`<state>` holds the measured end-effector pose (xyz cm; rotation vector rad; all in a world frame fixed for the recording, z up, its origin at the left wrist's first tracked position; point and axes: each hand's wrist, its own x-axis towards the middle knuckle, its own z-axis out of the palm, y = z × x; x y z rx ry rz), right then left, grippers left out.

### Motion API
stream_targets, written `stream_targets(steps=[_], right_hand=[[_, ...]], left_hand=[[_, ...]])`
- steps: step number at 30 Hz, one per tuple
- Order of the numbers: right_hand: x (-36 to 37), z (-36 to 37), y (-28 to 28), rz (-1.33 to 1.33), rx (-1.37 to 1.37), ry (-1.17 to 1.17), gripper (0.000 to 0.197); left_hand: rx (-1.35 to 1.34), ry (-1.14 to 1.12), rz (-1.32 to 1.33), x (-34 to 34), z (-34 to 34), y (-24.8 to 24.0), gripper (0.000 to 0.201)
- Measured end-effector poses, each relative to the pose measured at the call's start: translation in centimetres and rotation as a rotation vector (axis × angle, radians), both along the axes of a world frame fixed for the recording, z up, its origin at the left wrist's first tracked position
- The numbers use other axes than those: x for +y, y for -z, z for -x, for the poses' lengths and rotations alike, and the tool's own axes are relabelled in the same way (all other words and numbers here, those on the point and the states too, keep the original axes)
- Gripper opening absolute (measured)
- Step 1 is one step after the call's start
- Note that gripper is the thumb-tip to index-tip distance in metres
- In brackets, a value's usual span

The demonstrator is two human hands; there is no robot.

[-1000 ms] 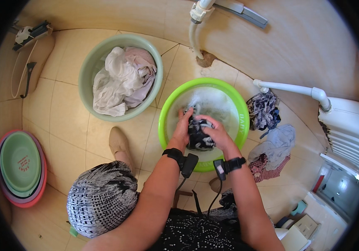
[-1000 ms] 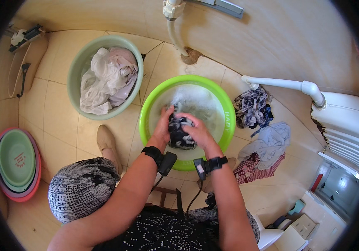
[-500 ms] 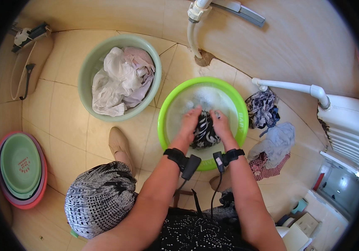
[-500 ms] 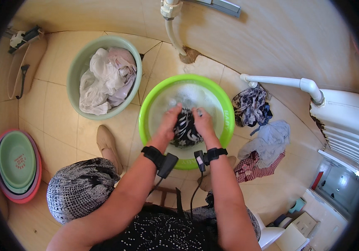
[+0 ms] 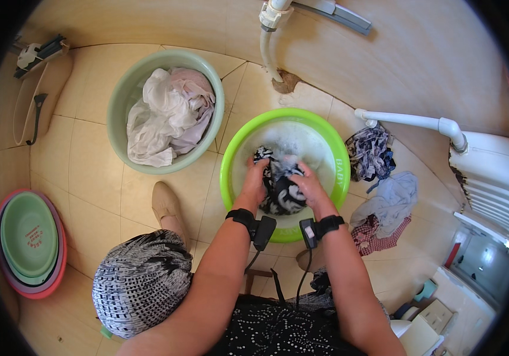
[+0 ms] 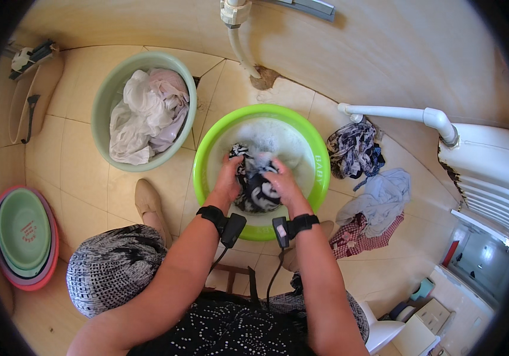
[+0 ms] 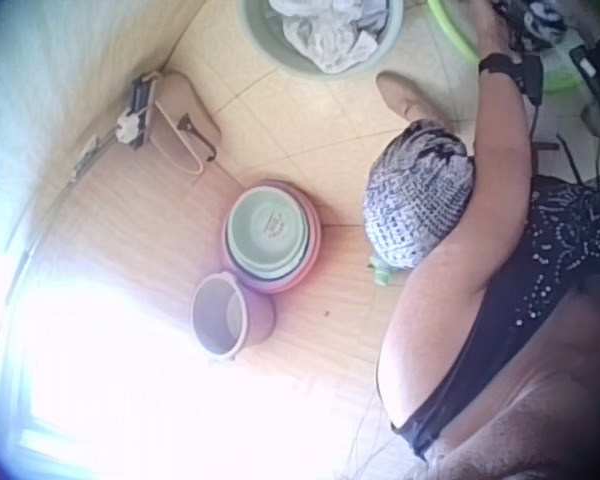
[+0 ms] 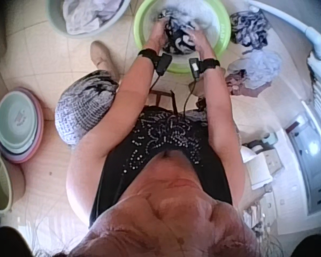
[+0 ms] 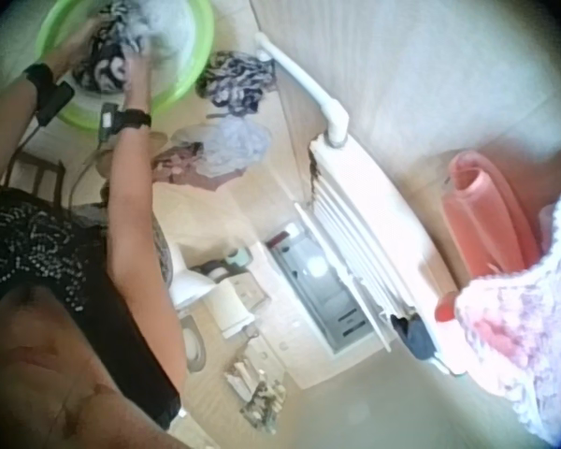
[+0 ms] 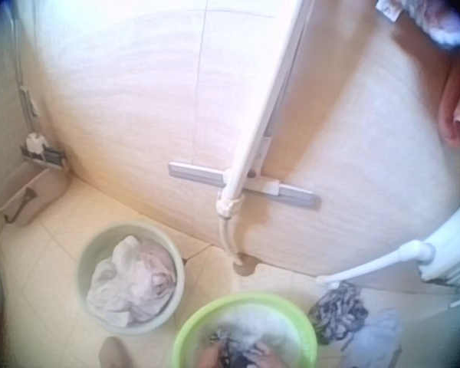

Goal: The person washes clothes by hand in a green bucket filled with soapy water, scrubbing and squeezing a patterned garment and a black piece of clothing.

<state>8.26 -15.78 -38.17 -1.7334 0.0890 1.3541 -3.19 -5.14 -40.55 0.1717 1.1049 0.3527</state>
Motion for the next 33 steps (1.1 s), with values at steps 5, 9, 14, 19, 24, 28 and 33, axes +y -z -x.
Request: stream_targets(steps=[5, 9, 14, 19, 24, 28, 33], right_hand=[[2.7, 3.9, -7.4, -0.362, -0.365, -0.517, 0.030], [4.1, 5.5, -5.7, -0.240, -0.855, -0.537, 0.024], [2.0, -1.2, -0.3, 0.254, -0.826, -0.561, 0.034], [-1.9, -3.8, 4.5, 0.162, -0.472, 0.035, 0.042], [-1.0, -0.7, 2.9, 0.224, -0.783, -0.876, 0.062], [-1.8, -2.4, 3.0, 0.490, -0.667, -0.478, 0.063], [1.8, 1.7, -2.6, -0.354, -0.335, -0.387, 0.042]], left_hand=[[-0.275, -0.005, 0.125, 0.9, 0.0, -3.6, 0.039], [-0.299, -0.132, 0.180, -0.7, -0.1, 3.1, 0.023], [0.115, 0.326, -0.081, -1.4, -2.3, -3.6, 0.038], [-0.048, 0.029, -0.031, 1.5, -0.1, 0.1, 0.047], [0.495, 0.763, -0.639, -0.9, 2.2, 5.7, 0.046], [0.472, 0.791, -0.626, 0.9, 0.6, 1.3, 0.048], [-0.020, 0.034, 0.100, 0.0, 0.5, 0.9, 0.040]])
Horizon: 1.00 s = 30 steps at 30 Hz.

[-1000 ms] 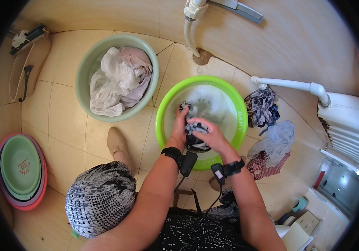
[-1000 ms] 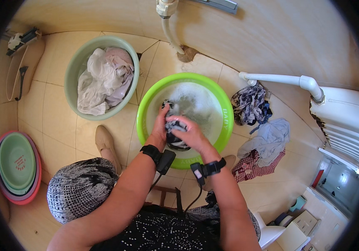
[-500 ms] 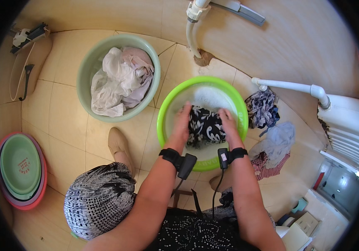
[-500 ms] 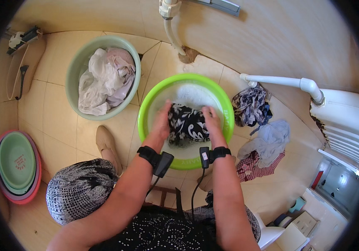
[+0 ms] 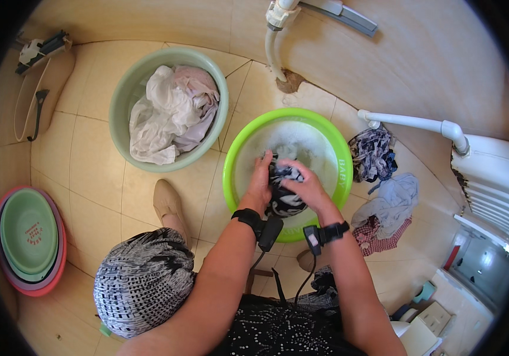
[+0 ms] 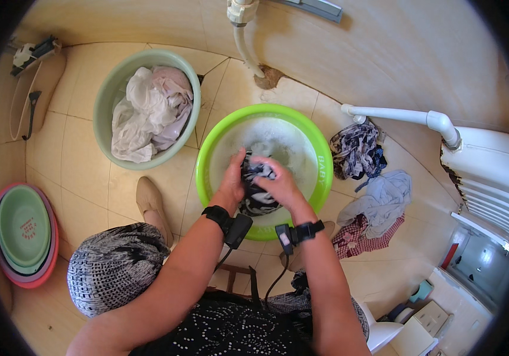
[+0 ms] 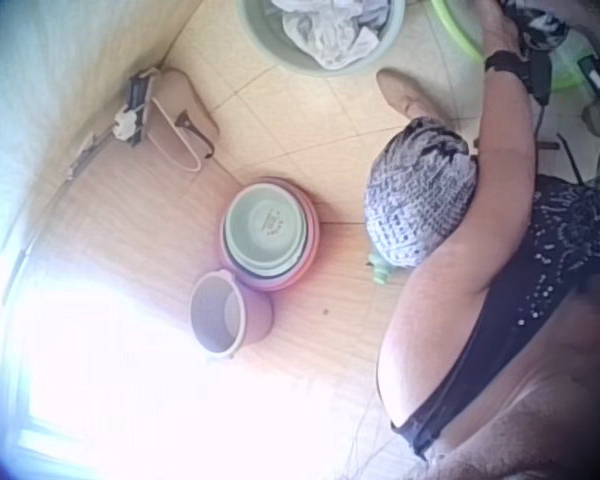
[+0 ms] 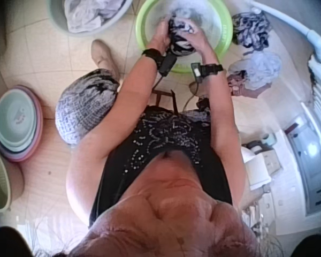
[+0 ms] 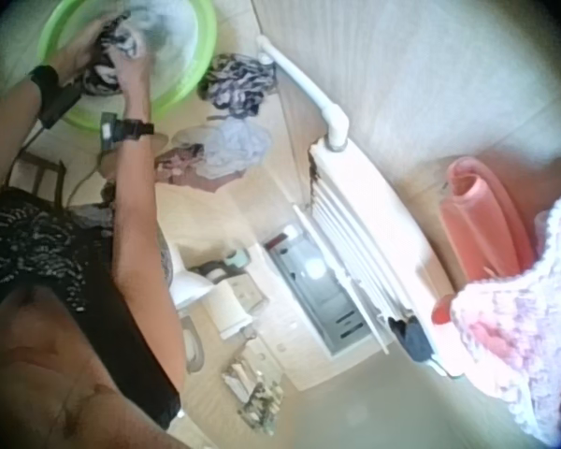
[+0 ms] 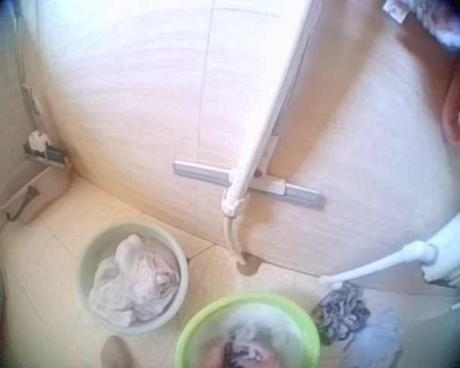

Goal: The person washes clothes by hand in a green bucket filled with soapy water, scrubbing and squeezing a patterned garment and a black piece of clothing.

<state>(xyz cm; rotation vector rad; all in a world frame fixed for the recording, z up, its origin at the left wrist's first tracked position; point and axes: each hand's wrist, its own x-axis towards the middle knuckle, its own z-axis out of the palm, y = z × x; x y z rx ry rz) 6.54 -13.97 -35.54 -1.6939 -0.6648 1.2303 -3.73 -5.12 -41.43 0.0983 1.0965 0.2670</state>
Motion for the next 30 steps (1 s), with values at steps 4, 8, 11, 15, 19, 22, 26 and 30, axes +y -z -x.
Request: stream_targets(steps=[4, 8, 11, 15, 19, 22, 26, 30], right_hand=[[1.6, 2.2, -6.1, -0.032, -0.370, -0.231, 0.031], [1.9, 2.9, -4.0, -0.060, -0.642, -0.074, 0.018], [2.5, 1.8, -2.0, 0.317, -0.758, -0.032, 0.024], [-1.7, -4.9, 3.1, 0.521, -0.305, 0.113, 0.042], [-4.2, -5.4, 7.3, 0.033, 0.464, 0.734, 0.054], [-4.1, -2.6, 8.2, 0.485, -0.524, 0.118, 0.057], [-2.9, -3.7, 5.3, 0.747, -0.573, -0.221, 0.058], [-2.0, -2.6, 3.3, 0.232, 0.035, 0.300, 0.059]], left_hand=[[-0.272, -0.085, -0.040, 0.0, -1.0, -2.1, 0.037], [-0.209, -0.069, -0.066, -0.1, -1.5, -2.1, 0.035], [0.003, 0.125, -0.116, -0.7, -1.9, -1.3, 0.037], [-0.005, 0.396, -0.211, 0.1, -4.0, -2.4, 0.042], [-0.170, -0.119, -0.209, 1.1, -1.2, 1.4, 0.044], [0.386, 0.334, -0.373, -1.5, 0.0, 4.4, 0.067], [0.528, 0.617, -0.557, 0.0, 0.9, 3.4, 0.060], [0.042, -0.004, -0.114, -0.2, -0.2, 1.8, 0.063]])
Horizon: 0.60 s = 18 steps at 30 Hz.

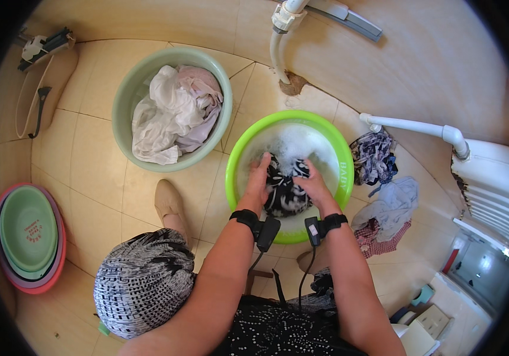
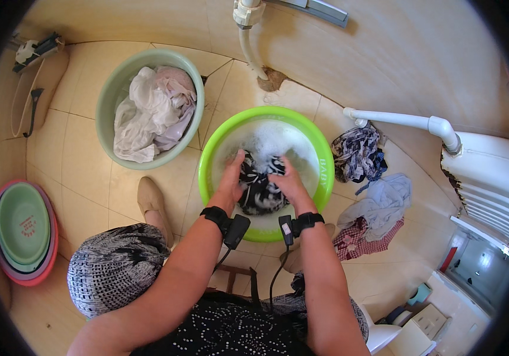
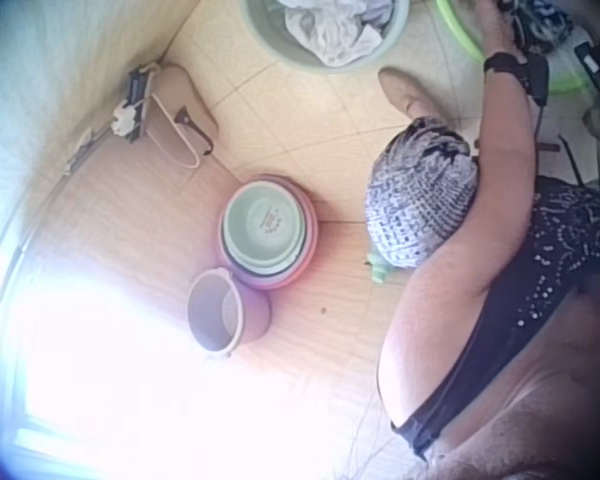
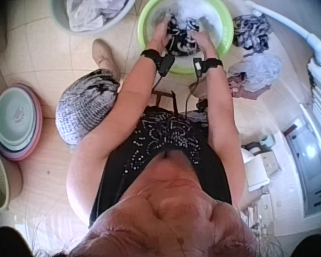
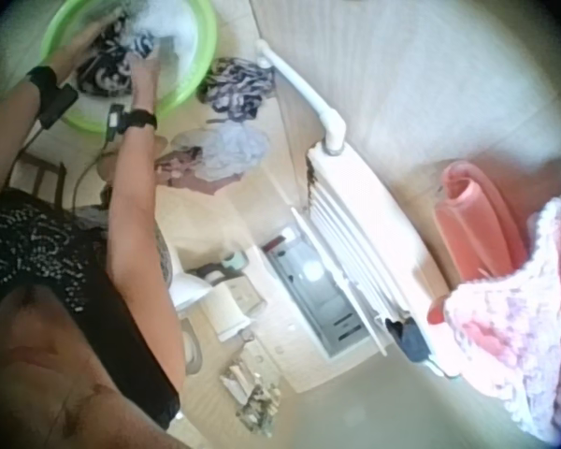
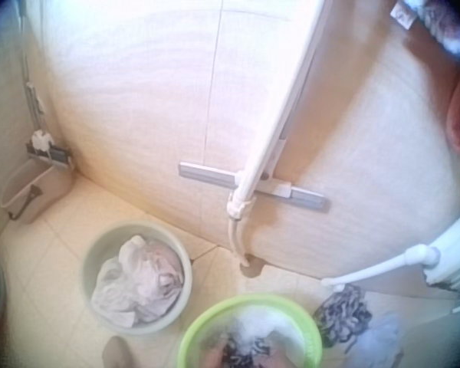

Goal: The person washes clothes by hand in a green bucket filled with soapy water, scrubbing and squeezing a patterned garment and a black piece of clothing.

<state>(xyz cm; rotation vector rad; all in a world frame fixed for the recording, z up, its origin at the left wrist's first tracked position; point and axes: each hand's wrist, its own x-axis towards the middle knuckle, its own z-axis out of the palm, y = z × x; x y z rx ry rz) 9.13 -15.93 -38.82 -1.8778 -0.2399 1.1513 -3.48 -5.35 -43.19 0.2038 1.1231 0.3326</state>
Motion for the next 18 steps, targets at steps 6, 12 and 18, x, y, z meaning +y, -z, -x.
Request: stream_targets(steps=[6, 12, 18], right_hand=[[3.4, 4.3, -8.1, -0.127, -0.232, -0.580, 0.053], [5.2, 5.1, -5.7, 0.063, -0.496, -0.412, 0.033], [-0.9, -4.7, 1.1, 0.303, -0.310, -0.013, 0.059]], left_hand=[[-0.260, -0.035, 0.179, -0.5, 0.1, -2.1, 0.046], [-0.046, 0.020, -0.141, -1.8, -0.2, -2.3, 0.025], [-0.169, 0.171, -0.029, 2.0, -2.4, -5.9, 0.034]])
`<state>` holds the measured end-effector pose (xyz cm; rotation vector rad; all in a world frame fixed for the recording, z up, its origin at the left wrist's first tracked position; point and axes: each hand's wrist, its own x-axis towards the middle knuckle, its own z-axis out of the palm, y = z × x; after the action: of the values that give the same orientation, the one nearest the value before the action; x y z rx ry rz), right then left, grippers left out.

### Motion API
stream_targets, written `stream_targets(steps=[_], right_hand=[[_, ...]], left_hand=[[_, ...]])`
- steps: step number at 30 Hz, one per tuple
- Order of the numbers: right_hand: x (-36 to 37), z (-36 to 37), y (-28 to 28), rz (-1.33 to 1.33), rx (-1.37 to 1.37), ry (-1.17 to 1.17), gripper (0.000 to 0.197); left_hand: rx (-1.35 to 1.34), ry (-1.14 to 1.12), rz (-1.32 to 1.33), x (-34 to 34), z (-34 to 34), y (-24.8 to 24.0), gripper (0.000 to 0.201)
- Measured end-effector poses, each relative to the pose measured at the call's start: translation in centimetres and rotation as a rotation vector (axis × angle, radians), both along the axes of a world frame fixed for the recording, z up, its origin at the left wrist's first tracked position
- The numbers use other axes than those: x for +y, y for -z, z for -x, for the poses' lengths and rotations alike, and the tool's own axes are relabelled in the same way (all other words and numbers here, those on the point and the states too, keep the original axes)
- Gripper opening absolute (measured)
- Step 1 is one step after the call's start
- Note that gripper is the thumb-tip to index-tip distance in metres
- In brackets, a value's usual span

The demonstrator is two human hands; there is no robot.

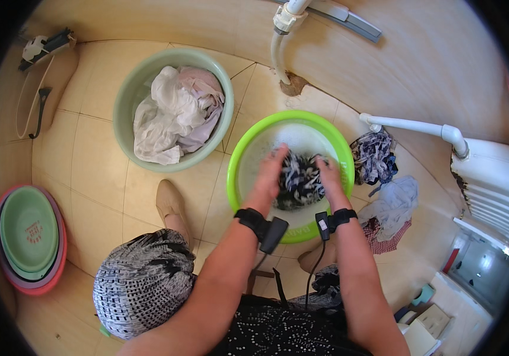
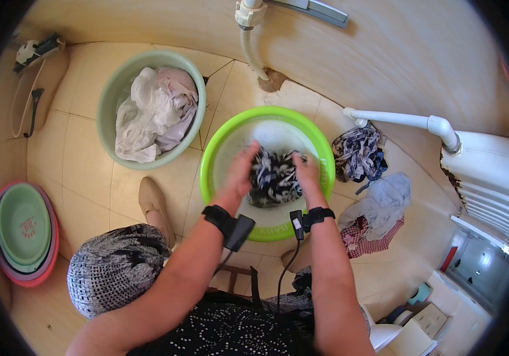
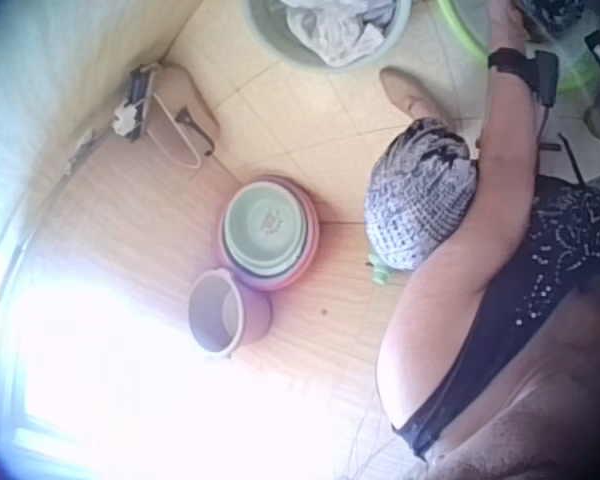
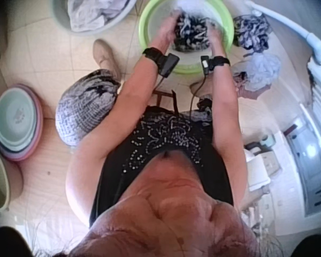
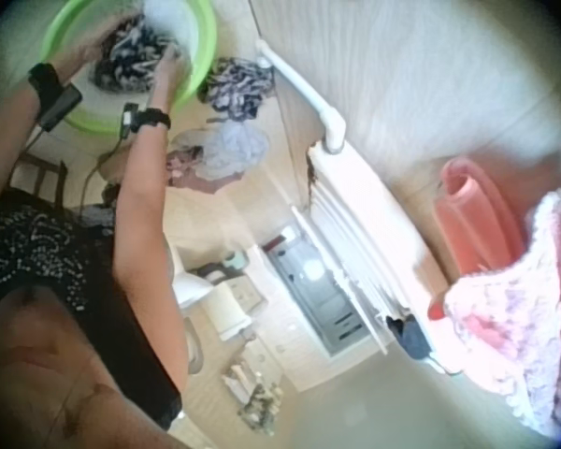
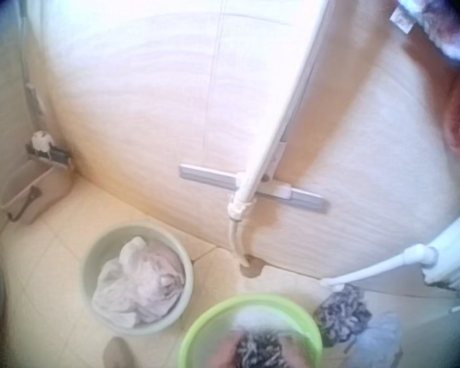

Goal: The person washes clothes by hand in a green bucket filled with soapy water, scrubbing and squeezing a patterned garment and a black piece of clothing.

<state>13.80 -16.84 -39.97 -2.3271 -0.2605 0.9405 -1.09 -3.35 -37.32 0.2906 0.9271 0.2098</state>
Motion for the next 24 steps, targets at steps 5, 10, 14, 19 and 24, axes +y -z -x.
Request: stream_targets(steps=[5, 10, 14, 19, 24], right_hand=[[-0.6, 3.3, 2.2, 0.146, -0.212, -0.243, 0.073], [0.1, 1.9, 1.3, 0.117, -0.004, 0.006, 0.070], [3.3, 5.1, -4.4, -0.314, 0.594, -0.075, 0.066], [4.6, 9.0, -9.7, -0.310, 0.119, -0.679, 0.056], [5.7, 9.2, -7.2, -0.111, -0.158, -0.499, 0.043]], left_hand=[[0.307, 0.080, -0.162, -2.5, 1.4, 3.9, 0.050], [0.491, 0.336, -0.464, 0.3, 2.8, 4.2, 0.057], [0.016, -0.172, 0.175, -2.1, 1.7, 5.8, 0.058], [-0.337, -0.106, 0.497, -1.6, 1.8, 2.1, 0.046], [-0.094, -0.184, 0.193, -2.6, 0.7, 1.9, 0.034]])
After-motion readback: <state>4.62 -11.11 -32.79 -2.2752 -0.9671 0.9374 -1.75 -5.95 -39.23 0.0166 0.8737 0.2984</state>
